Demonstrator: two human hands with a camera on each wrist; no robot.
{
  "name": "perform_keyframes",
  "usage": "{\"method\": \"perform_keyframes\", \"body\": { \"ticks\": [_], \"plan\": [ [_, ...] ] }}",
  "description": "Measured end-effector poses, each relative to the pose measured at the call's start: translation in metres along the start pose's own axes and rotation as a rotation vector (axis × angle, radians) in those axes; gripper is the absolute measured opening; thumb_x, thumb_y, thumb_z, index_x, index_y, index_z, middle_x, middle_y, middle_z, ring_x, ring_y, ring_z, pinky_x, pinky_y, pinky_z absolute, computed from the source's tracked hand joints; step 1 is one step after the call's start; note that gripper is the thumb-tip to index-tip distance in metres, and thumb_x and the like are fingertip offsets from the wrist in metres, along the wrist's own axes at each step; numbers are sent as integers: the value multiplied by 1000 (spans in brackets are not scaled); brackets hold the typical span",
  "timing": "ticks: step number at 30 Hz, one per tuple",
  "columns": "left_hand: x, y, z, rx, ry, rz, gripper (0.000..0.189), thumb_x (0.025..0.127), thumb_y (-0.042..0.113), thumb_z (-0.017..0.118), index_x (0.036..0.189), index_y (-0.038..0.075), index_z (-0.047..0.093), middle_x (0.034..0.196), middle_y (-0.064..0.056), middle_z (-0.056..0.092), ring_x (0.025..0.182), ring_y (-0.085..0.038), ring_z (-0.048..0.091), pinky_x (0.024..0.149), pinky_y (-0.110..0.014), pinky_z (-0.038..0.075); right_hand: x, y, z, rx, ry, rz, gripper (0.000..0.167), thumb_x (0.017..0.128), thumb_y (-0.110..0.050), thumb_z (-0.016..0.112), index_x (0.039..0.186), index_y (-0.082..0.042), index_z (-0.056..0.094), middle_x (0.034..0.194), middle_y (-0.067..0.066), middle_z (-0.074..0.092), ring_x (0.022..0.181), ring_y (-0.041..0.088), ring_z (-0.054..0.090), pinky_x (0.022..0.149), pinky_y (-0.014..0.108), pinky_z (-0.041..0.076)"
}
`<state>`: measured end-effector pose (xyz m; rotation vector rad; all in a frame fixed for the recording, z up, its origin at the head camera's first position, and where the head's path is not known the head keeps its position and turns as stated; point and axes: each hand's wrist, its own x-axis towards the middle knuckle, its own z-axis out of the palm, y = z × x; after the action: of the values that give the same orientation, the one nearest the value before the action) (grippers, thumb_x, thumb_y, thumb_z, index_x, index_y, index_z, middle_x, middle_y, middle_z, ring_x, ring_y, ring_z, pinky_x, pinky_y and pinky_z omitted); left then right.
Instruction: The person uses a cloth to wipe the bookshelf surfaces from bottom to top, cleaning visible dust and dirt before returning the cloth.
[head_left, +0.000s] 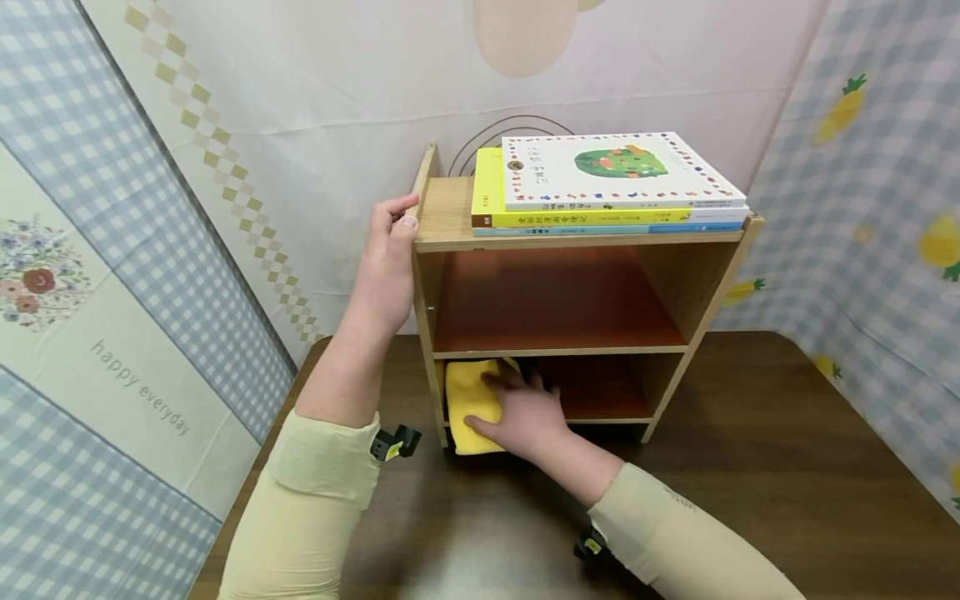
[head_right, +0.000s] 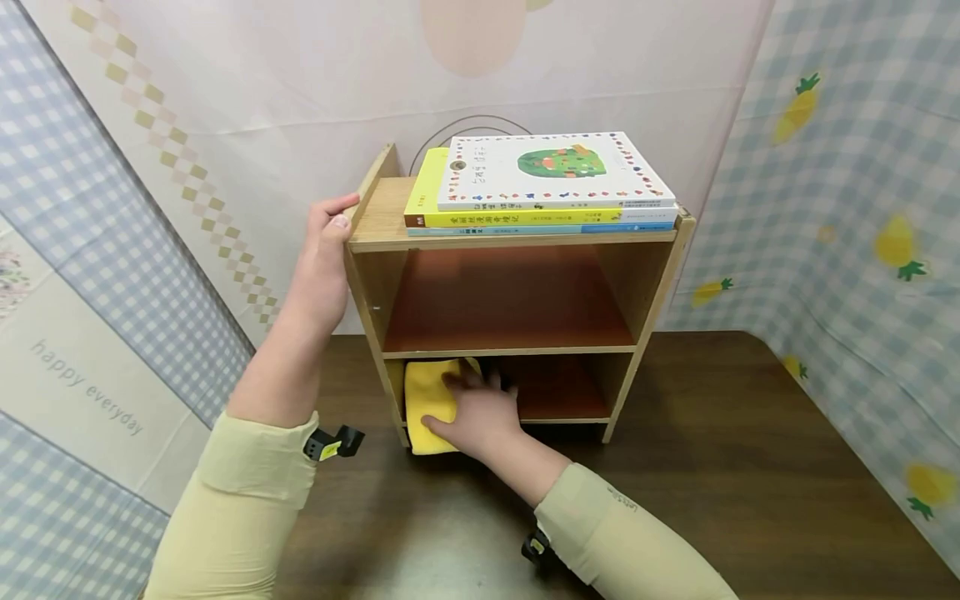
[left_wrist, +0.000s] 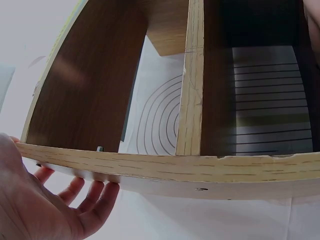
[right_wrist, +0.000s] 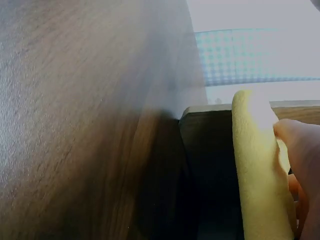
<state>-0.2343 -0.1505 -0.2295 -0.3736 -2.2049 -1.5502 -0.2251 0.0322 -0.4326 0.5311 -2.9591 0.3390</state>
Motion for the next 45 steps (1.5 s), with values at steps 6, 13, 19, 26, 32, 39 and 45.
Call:
{"method": "perform_keyframes", "body": {
  "ticks": [6, 13, 19, 26, 32, 39, 45],
  "plan": [
    [1, 1, 0, -5, 4, -2, 49, 101, 40, 33, 145, 18, 39, 150, -4, 36, 132, -18, 37, 110, -38, 27, -3, -9, 0, -24, 43, -63, 59, 89, -64, 56, 137, -29, 61, 153, 0, 44, 126, 51, 45, 88, 70, 40],
    [1, 0, 1, -1, -5, -3, 48, 102, 40, 32, 145, 19, 38, 152, -2, 35, 132, -18, 37, 110, -38, 27, -8, -16, 2, -78, 155, -184, 36, 93, -44, 62, 123, -25, 71, 135, 1, 61, 107, 44, 58, 72, 58, 50],
    [1, -1, 1, 0, -6, -11, 47, 103, 38, 31, 146, 19, 37, 151, -3, 35, 133, -18, 37, 110, -39, 27, -10, -16, 2, -74, 210, -256, 28, 93, -36, 67, 115, -21, 74, 127, 2, 64, 97, 38, 61, 60, 48, 52],
    [0, 0, 1, 7, -2, -16, 47, 103, 38, 31, 146, 20, 37, 152, -3, 35, 133, -18, 36, 110, -40, 27, -12, -10, 5, 28, 248, -294, 23, 92, -28, 71, 109, -14, 75, 125, 6, 64, 101, 34, 62, 67, 46, 54],
    [1, 1, 2, 6, -3, -1, 47, 102, 40, 32, 144, 19, 39, 149, -4, 37, 131, -17, 38, 110, -39, 28, -17, -3, 6, 107, 328, -351, 22, 89, -21, 75, 107, -10, 75, 122, 9, 64, 100, 30, 61, 78, 41, 53],
    [2, 1, 2, 3, -4, -9, 48, 103, 40, 31, 146, 18, 37, 150, -4, 36, 132, -18, 37, 110, -39, 27, -28, 10, -7, 157, 450, -415, 28, 84, -18, 80, 110, -7, 75, 120, 9, 64, 95, 26, 59, 78, 35, 52],
    [1, 1, 2, 2, 5, -10, 46, 103, 38, 32, 145, 19, 38, 149, -3, 37, 132, -17, 38, 110, -39, 28, -40, 24, -18, 154, 535, -465, 32, 81, -14, 82, 111, -5, 75, 121, 9, 63, 101, 28, 59, 84, 38, 52]
  ]
}}
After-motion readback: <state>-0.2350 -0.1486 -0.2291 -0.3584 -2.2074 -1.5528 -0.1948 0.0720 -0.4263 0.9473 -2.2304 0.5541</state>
